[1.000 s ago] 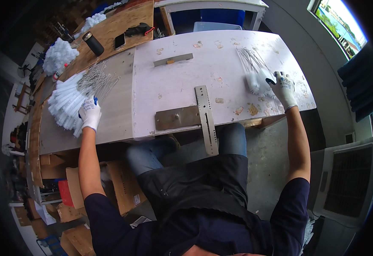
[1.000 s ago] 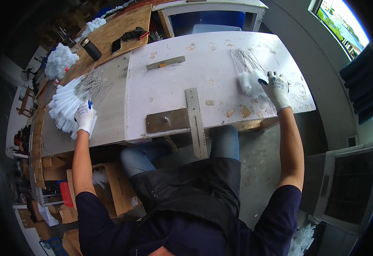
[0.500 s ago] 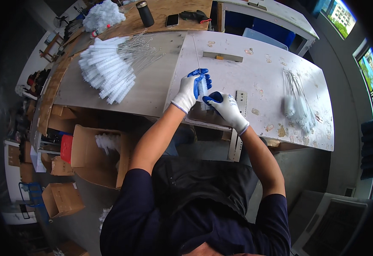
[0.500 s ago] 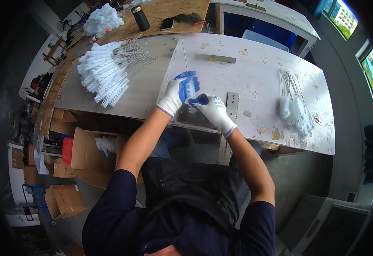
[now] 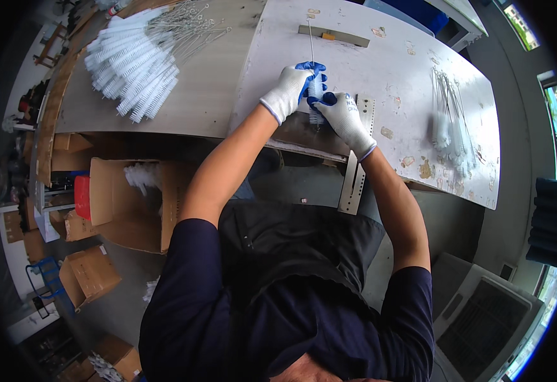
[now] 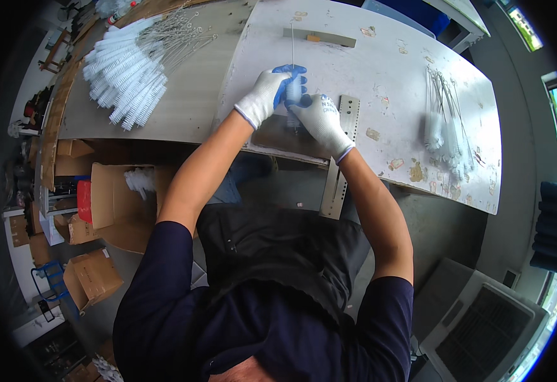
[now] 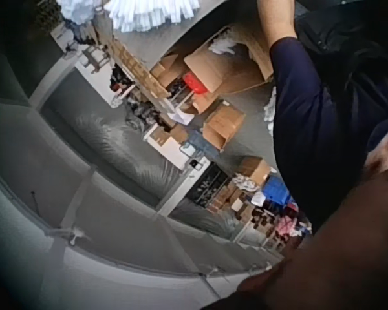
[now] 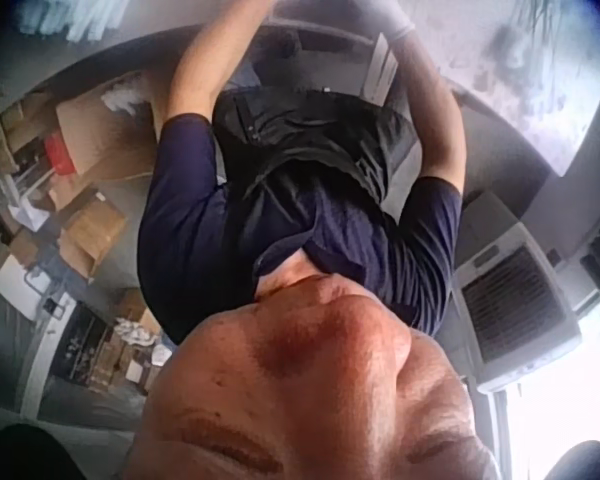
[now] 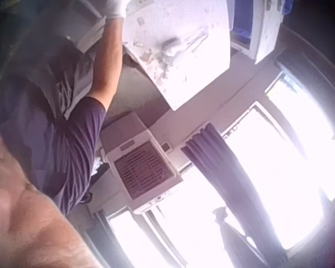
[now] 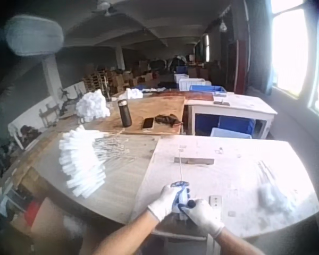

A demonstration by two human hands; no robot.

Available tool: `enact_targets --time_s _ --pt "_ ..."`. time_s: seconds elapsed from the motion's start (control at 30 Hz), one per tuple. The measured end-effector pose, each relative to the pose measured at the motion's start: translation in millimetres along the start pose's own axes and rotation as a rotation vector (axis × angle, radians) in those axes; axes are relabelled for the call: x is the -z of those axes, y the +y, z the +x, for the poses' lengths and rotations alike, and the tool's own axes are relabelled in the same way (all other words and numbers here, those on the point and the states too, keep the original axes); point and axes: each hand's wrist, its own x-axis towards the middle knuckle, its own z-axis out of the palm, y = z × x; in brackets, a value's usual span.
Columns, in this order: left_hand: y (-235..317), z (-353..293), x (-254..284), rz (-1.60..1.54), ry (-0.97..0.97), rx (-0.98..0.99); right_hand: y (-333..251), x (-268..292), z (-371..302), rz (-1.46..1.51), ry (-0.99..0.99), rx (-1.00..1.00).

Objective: The person repeatedly picks up white plastic brush heads and metal wire handles from a workbench. They insert the metal wire into the brush head and press it firmly into a metal jig to secure the connection. The person then places the assembled brush onto the table and repeats the process with new components.

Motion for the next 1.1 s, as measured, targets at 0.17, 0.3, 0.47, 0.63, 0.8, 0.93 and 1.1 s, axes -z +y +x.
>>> enact_targets --time_s 0.17,0.3,0.47,0.63,0.8,0.93,1.1 --pt "-4.6 5.2 5.7 -0.039 -0.147 0.017 -6.9 1.4 -5.5 -0.204 -0.036 0.048" --pt "-3.9 8.3 9.5 -0.063 -0.244 0.042 -2.5 7.8 -18.5 -0.287 0.024 0.128" --pt "-2.4 3.8 7.1 -0.109 -0.242 0.053 22.6 27.4 -42.1 -0.356 0.179 0.634" --pt "-2.6 7.8 10.7 -0.041 -0.275 0.055 13.7 36.8 -37.7 -0.654 -0.116 0.822" --pt "-1.9 6.5 5.6 0.017 -0.233 0.046 22.6 37.8 -0.8 -0.756 -0.205 1.037" --pt "-6.7 17.3 7.8 -0.009 -0.244 0.104 8.1 38.4 1.6 -0.776 -0.224 1.048" --pt "-7.5 23.8 -14.6 0.077 -0.214 0.182 10.3 42.2 3.0 -0.816 -0.23 1.077"
